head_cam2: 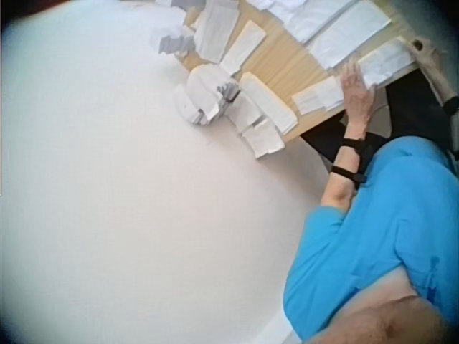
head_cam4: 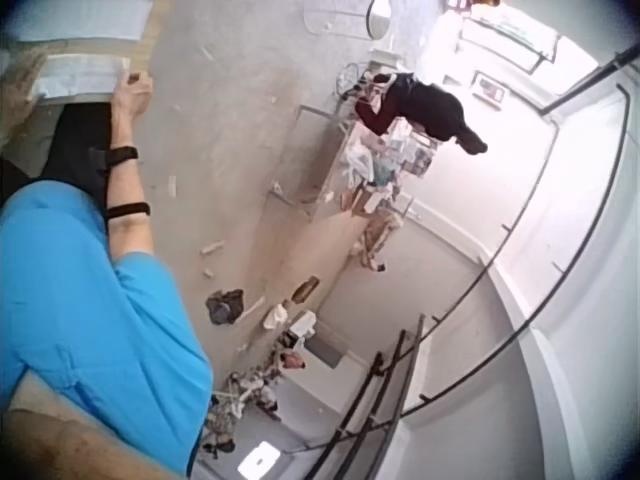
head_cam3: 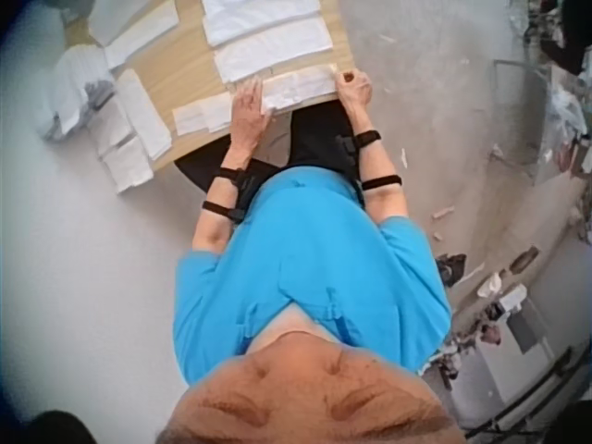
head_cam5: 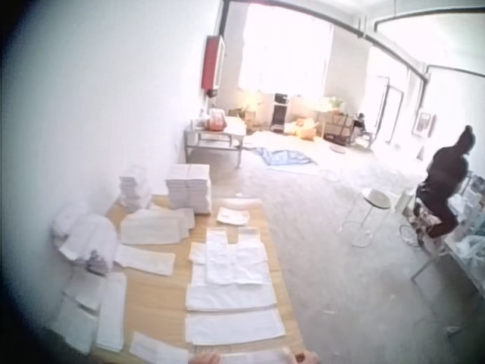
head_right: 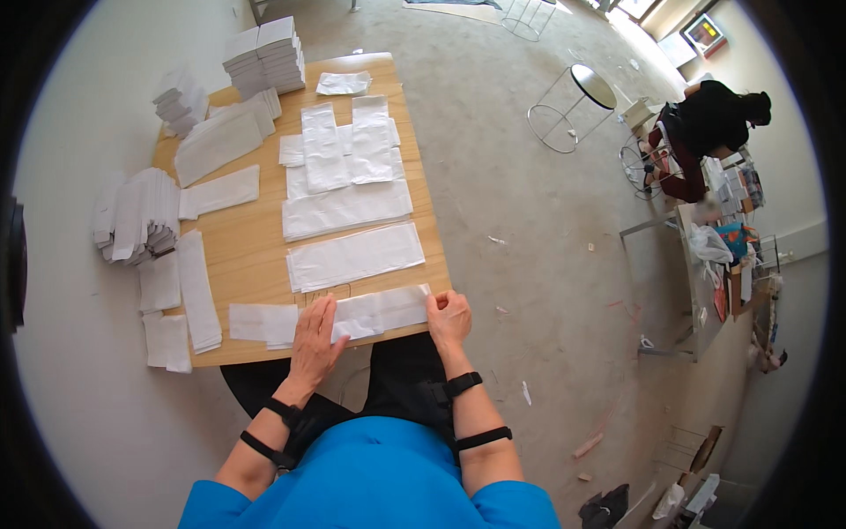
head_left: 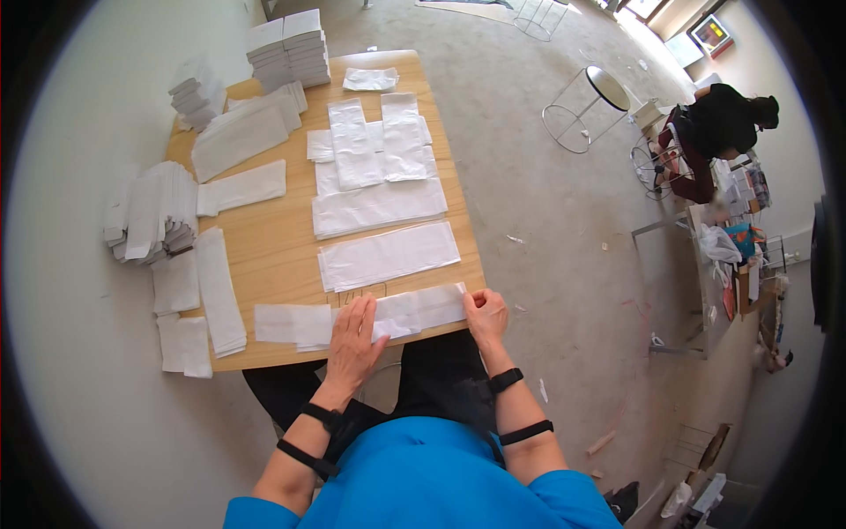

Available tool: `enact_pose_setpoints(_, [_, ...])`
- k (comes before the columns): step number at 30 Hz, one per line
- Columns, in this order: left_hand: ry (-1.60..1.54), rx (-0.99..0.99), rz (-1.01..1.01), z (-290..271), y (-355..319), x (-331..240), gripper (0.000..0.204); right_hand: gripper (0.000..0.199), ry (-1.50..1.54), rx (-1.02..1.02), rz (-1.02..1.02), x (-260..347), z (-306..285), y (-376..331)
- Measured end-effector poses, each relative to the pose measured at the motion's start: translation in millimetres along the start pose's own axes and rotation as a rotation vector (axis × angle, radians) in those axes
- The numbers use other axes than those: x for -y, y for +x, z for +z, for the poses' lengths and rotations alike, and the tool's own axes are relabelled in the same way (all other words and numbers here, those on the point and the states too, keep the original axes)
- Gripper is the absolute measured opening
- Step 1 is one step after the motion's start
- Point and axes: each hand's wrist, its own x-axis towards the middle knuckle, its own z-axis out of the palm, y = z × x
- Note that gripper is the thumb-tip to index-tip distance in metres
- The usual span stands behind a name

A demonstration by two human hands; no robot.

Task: Folding white plastic or fabric strips into rectangles on a table.

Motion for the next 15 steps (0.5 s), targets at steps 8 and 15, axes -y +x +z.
enact_pose_setpoints(8, [0.267, 0.217, -0.134, -3, -56, 33, 0.102, 0.019, -0.003, 0.039, 0.028, 5, -7, -2])
enact_pose_setpoints(15, [0.309, 0.219, -0.14, 0, -57, 35, 0.102, 0.02, -0.03, 0.03, 0.009, 2, -2, -2])
